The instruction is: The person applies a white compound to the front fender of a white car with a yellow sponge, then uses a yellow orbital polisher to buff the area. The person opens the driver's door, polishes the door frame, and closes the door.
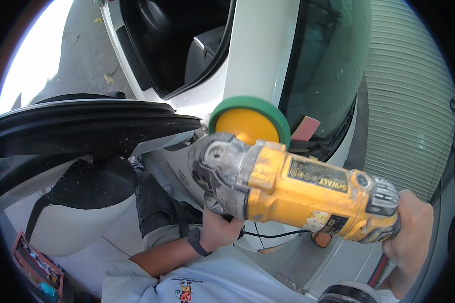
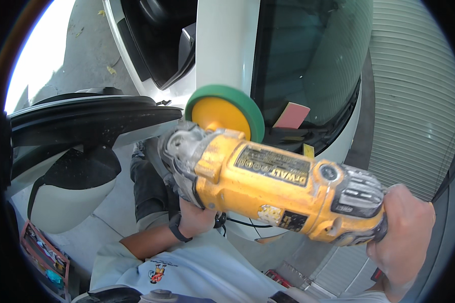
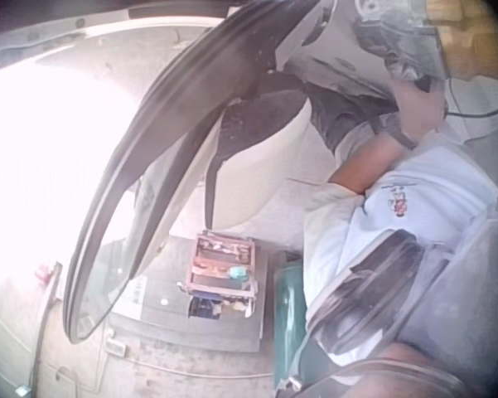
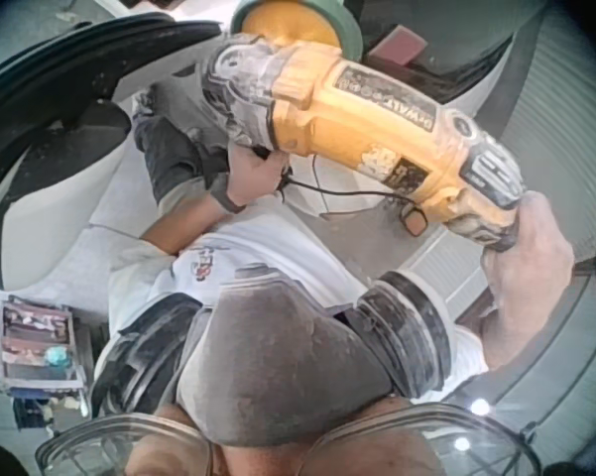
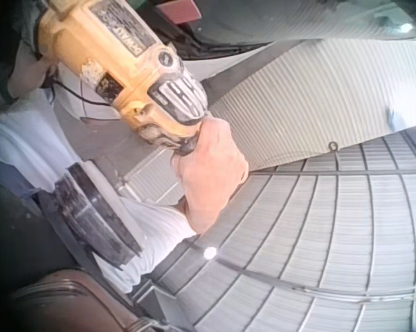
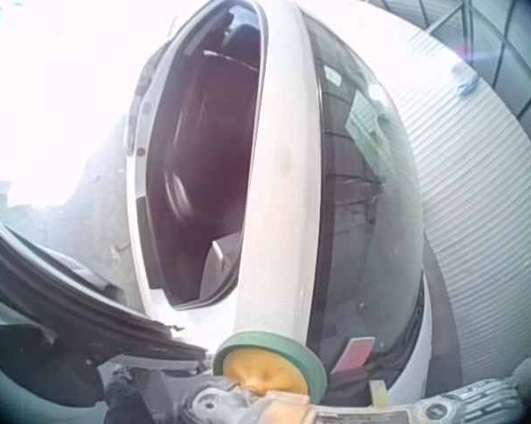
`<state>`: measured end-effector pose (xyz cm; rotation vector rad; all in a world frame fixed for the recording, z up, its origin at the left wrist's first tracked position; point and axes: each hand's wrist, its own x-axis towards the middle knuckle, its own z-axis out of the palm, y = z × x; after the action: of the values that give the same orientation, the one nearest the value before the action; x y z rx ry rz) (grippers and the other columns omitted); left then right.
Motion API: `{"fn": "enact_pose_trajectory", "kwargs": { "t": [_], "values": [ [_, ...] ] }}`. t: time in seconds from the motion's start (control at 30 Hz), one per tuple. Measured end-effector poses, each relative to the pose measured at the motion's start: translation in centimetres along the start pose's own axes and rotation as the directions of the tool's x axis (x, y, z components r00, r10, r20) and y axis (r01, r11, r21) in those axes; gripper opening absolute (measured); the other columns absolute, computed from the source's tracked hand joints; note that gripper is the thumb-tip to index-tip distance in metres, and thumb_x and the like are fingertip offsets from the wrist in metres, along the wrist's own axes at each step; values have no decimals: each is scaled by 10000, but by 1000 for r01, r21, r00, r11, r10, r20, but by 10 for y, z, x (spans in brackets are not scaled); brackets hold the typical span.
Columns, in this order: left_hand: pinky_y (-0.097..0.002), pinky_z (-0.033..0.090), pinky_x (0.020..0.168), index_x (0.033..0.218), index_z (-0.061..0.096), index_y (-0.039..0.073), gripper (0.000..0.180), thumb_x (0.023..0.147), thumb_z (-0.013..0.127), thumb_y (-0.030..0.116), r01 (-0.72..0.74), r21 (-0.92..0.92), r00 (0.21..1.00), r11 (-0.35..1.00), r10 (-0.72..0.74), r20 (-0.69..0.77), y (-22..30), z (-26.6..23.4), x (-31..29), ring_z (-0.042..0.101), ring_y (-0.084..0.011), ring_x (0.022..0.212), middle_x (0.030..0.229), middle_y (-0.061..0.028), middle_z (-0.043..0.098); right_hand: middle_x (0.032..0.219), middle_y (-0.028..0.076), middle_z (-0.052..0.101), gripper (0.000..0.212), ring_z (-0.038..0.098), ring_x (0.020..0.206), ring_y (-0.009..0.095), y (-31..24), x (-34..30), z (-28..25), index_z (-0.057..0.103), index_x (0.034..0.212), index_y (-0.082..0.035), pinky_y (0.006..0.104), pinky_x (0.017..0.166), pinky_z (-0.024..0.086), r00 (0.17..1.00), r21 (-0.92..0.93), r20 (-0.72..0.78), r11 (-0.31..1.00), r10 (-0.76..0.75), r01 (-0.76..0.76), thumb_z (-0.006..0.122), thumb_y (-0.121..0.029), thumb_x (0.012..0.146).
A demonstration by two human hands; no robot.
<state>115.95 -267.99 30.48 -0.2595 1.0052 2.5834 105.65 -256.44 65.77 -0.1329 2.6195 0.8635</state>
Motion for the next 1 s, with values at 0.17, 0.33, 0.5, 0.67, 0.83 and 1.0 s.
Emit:
{"fn": "enact_pose_trajectory", "kwargs": {
  "t": [0.17,0.33,0.5,0.67,0.83,1.0],
  "values": [
    [-359,508,996,1220,671,-37,326,899,686,18,-93,50,993,994,97,-69,0,-1,-4,691,-204,1087,1179,-126,730,799,124,598,345,619,665,357,-9,1,1,630,844,-28,413,587,445,996,-117,72,992,-45,54,787,-59,539],
    [-360,519,977,1230,673,-30,333,910,707,54,-217,-37,976,976,217,-8,3,-3,12,697,-226,1086,1173,-120,733,753,116,578,326,603,639,358,-2,9,-12,625,852,-8,421,555,423,995,36,-96,999,-15,18,794,-101,590],
    [-366,499,1024,1291,644,-30,409,898,729,48,42,-42,998,998,-44,-42,-11,-2,-12,668,-215,1158,1271,-146,697,760,123,555,346,601,655,354,-15,8,-5,627,870,-17,434,574,436,994,-108,100,992,-55,66,786,-95,573],
    [-362,499,1026,1288,638,-23,401,899,726,24,-90,33,994,995,92,-56,-18,-10,-11,655,-195,1179,1286,-132,689,827,123,581,365,609,682,349,-18,13,-4,627,882,-28,436,578,414,995,-83,79,994,-62,69,782,-86,557],
    [-354,507,996,1265,641,-29,383,893,721,10,-157,-23,987,987,156,-47,-12,-7,2,678,-198,1119,1181,-136,722,820,119,585,362,610,685,354,-13,14,-11,622,879,-44,423,581,395,998,-84,20,994,-62,64,784,-99,560],
    [-355,526,945,1167,684,-28,288,883,696,17,-10,186,992,983,33,-123,0,-29,-29,701,-224,1059,1144,-141,729,835,110,630,372,630,676,358,-21,9,21,649,911,-47,446,594,468,963,-61,237,987,-128,146,781,-78,565]
  ]
}}
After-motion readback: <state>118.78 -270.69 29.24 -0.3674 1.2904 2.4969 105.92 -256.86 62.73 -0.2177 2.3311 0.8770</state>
